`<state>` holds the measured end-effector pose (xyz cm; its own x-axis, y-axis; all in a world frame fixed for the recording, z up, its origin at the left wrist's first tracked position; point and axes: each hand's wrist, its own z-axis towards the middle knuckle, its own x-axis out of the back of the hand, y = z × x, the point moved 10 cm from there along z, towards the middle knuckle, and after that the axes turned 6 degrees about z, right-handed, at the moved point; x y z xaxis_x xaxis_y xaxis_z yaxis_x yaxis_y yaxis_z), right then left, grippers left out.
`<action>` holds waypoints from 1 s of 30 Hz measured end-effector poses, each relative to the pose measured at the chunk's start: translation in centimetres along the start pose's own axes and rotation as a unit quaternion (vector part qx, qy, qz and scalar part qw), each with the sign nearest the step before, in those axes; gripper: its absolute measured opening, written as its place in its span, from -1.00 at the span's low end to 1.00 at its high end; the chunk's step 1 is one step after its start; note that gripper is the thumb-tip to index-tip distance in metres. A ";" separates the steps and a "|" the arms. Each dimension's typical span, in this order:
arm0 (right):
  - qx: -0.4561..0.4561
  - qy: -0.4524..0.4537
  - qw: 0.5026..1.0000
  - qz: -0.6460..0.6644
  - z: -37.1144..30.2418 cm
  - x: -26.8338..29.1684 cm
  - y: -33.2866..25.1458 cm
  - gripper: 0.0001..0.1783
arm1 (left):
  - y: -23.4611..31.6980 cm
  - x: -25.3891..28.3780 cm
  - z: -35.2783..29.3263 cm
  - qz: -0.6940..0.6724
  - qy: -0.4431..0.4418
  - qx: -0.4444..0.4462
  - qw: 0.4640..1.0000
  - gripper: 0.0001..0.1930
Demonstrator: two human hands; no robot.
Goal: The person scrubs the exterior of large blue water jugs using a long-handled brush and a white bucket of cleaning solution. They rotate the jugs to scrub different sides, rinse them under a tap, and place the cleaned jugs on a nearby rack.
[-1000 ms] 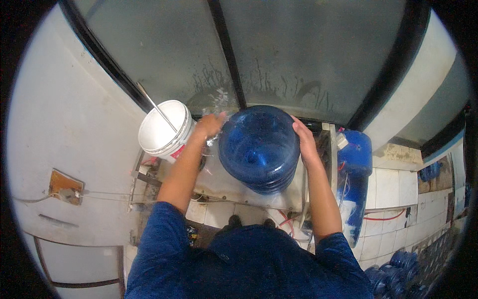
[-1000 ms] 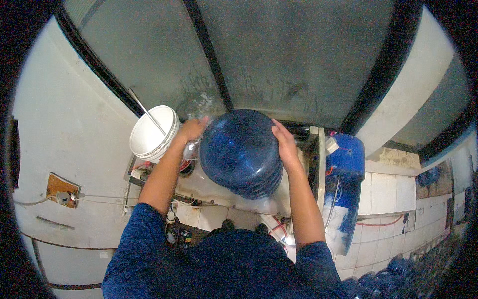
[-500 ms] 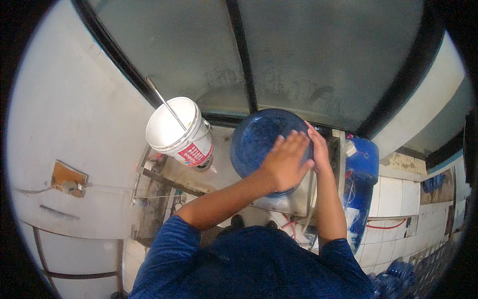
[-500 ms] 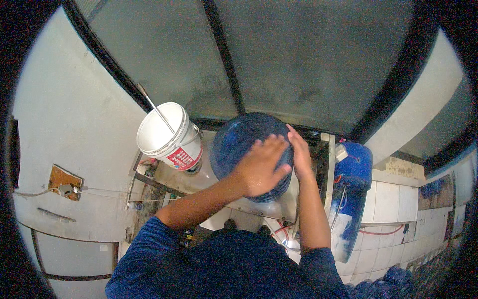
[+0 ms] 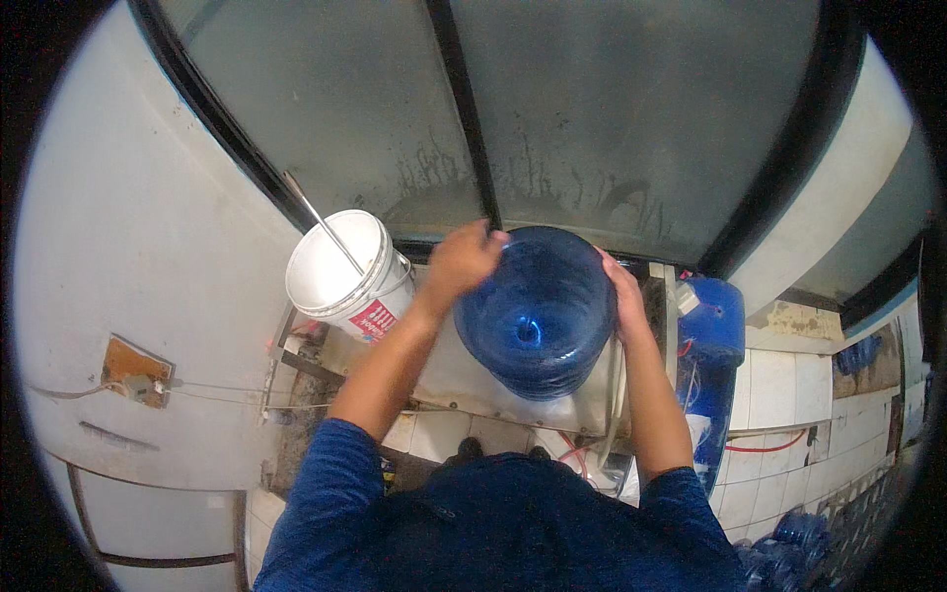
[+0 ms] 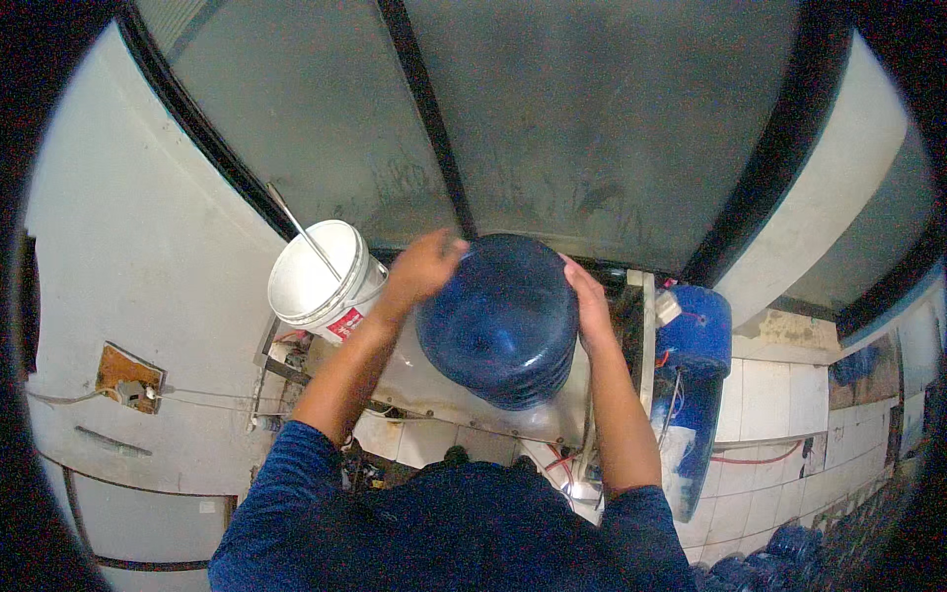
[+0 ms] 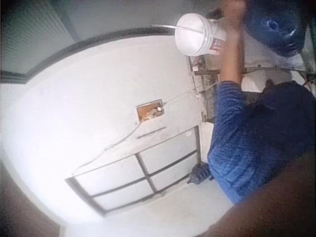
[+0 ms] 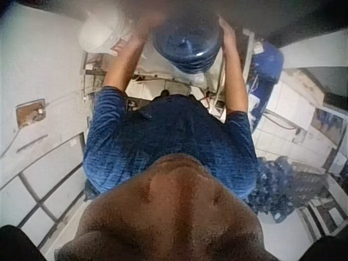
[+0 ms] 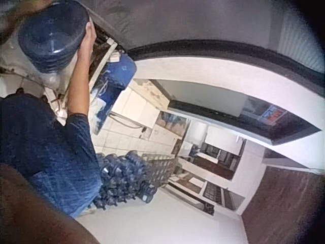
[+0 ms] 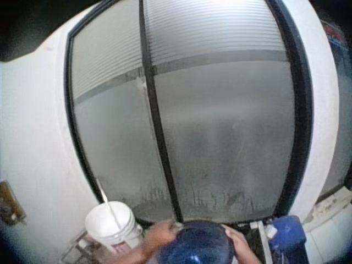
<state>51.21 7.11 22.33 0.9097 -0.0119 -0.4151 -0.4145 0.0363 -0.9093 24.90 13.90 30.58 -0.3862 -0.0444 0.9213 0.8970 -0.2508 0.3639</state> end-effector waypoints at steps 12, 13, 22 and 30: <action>-0.020 0.137 0.979 -0.150 -0.7 9.0 10.7 -0.41 | -2.5 -3.4 1.8 0.069 -0.121 0.025 0.990 -0.10; -0.058 0.179 0.964 -0.188 -1.7 12.4 15.0 -0.39 | -3.3 -3.3 2.4 0.068 -0.096 0.014 0.993 -0.09; -0.324 0.246 0.857 0.316 -15.8 9.6 31.2 -0.12 | -7.9 -10.8 2.6 -0.456 -0.303 0.153 0.823 -0.35; -0.146 0.239 0.928 0.244 -12.7 2.8 24.7 -0.14 | -5.8 -7.3 -0.4 -0.686 -0.297 0.087 0.658 -0.34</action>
<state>43.19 -4.76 -1.68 0.5248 -0.5108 -0.6809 -0.8274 -0.1182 -0.5491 22.44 15.32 21.69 -0.7523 0.5084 -0.4190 -0.1778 0.4558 0.8722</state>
